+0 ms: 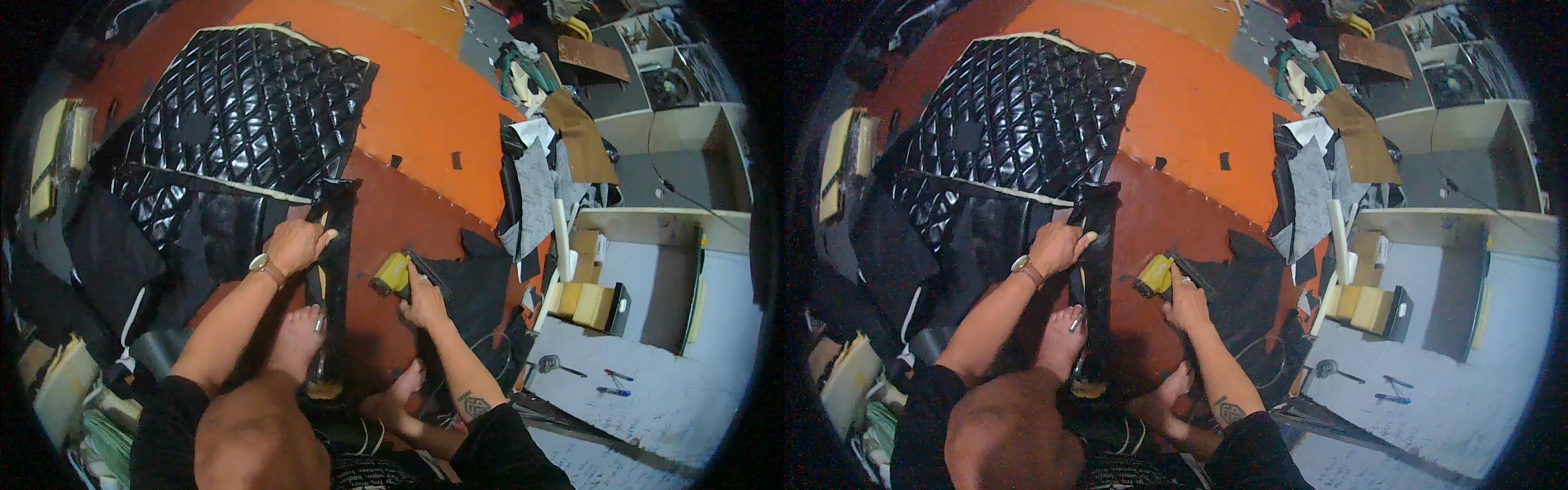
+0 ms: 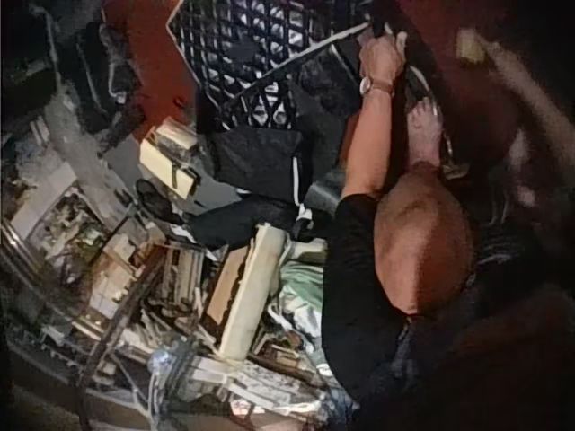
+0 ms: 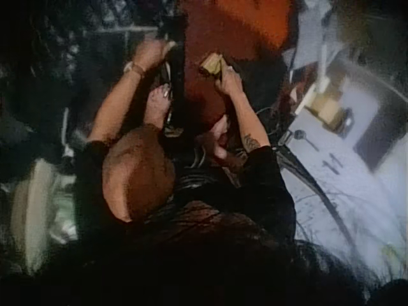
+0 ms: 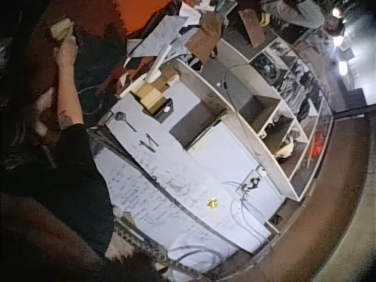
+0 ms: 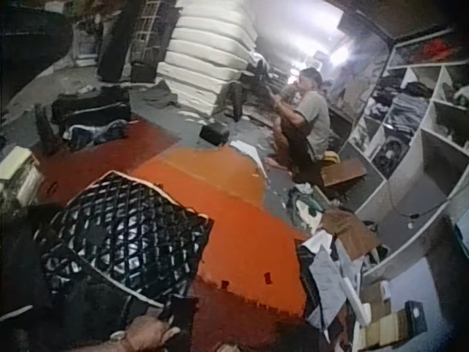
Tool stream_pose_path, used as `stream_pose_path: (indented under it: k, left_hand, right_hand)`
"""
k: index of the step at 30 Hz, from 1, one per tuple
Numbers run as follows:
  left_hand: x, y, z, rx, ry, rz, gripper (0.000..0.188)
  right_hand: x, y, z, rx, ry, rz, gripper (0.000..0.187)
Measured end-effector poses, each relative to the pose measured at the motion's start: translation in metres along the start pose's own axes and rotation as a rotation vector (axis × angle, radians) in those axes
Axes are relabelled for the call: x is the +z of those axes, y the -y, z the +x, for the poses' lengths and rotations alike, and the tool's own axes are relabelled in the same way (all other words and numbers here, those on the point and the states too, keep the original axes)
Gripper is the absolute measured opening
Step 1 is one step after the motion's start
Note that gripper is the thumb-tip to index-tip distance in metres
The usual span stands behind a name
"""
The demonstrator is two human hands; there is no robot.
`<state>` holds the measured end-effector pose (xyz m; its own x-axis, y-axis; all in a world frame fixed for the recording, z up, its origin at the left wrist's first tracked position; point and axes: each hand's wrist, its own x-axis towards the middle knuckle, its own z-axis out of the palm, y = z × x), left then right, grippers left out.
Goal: The person assembles a black quilted leather item using a pneumatic staple gun and scissors. They repeatedly staple edges, trim excess material, and adjust the piece while sitting on the floor in a workshop.
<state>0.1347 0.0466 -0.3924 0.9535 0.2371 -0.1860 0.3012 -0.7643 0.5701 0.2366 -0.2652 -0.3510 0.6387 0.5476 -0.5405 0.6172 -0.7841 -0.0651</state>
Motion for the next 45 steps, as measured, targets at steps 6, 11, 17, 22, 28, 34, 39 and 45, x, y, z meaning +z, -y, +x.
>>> stream_pose_path:
  k: [6,11,17,22,28,34,39,45]
  left_hand:
    - [0.001,0.005,0.001,0.033,-0.061,-0.069,0.052]
    - [0.005,0.007,0.000,-0.016,-0.040,-0.094,0.052]
    - [0.007,0.010,0.000,-0.011,-0.024,-0.090,0.051]
    - [0.000,0.001,0.000,-0.098,-0.065,-0.201,0.058]
    - [0.001,-0.047,-0.021,-0.372,0.174,-0.211,0.087]
    - [0.013,-0.046,-0.039,-0.260,0.048,-0.245,0.050]
    - [0.019,-0.038,-0.050,-0.257,-0.077,-0.124,0.040]
    - [0.026,-0.025,-0.051,-0.268,-0.054,-0.123,0.038]
  right_hand:
    - [-0.068,0.024,0.017,-0.133,-0.007,0.443,0.061]
    - [-0.120,0.047,0.048,-0.266,-0.041,0.231,0.053]
    - [-0.127,0.066,0.076,-0.299,-0.010,0.054,0.043]
    - [-0.120,0.063,0.076,-0.280,-0.014,0.055,0.037]
    - [-0.115,0.038,0.057,-0.255,-0.034,0.214,0.041]
    - [-0.105,0.038,0.048,-0.316,-0.023,0.230,0.043]
    - [-0.109,0.051,0.052,-0.352,0.001,0.235,0.040]
    - [-0.112,0.070,0.061,-0.295,0.023,0.038,0.032]
